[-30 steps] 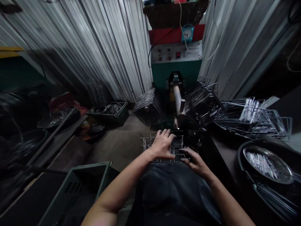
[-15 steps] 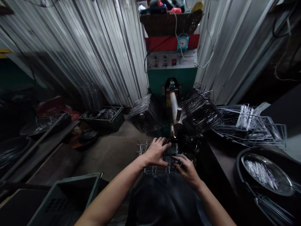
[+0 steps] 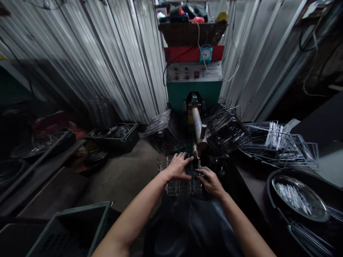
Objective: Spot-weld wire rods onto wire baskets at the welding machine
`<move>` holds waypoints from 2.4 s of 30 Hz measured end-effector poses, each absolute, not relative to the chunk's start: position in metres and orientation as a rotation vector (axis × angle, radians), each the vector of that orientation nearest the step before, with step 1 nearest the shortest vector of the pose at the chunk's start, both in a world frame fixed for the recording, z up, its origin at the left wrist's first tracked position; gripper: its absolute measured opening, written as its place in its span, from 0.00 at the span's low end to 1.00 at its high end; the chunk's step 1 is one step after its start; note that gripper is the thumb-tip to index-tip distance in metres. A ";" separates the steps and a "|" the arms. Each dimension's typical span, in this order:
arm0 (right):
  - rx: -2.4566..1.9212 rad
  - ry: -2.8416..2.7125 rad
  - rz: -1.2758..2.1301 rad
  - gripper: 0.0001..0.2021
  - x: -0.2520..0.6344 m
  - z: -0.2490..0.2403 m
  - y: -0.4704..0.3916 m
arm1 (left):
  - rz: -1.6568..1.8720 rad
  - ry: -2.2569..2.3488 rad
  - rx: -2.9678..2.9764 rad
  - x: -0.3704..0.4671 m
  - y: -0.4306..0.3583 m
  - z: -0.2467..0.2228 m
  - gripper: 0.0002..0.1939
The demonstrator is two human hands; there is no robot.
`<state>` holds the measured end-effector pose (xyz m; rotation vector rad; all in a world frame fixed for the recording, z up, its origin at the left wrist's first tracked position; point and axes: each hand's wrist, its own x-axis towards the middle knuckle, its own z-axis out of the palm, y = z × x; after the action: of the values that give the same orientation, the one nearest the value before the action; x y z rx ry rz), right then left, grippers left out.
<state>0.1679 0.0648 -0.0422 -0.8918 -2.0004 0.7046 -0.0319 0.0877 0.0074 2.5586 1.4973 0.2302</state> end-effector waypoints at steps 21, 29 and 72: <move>-0.879 -1.960 0.606 0.11 0.165 -0.041 0.096 | 0.263 1.527 2.502 -0.029 0.125 0.008 0.45; -1.201 -1.622 0.742 0.11 0.166 -0.060 0.075 | 0.285 1.513 2.463 -0.028 0.127 0.007 0.45; -1.289 -0.296 1.431 0.14 0.285 -0.135 -0.043 | 0.537 1.701 2.259 -0.096 0.068 -0.036 0.42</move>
<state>0.2850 -0.0428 -0.1352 -1.2892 -0.2959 1.4306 -0.0965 0.0679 -0.0363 2.2587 1.7011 0.5368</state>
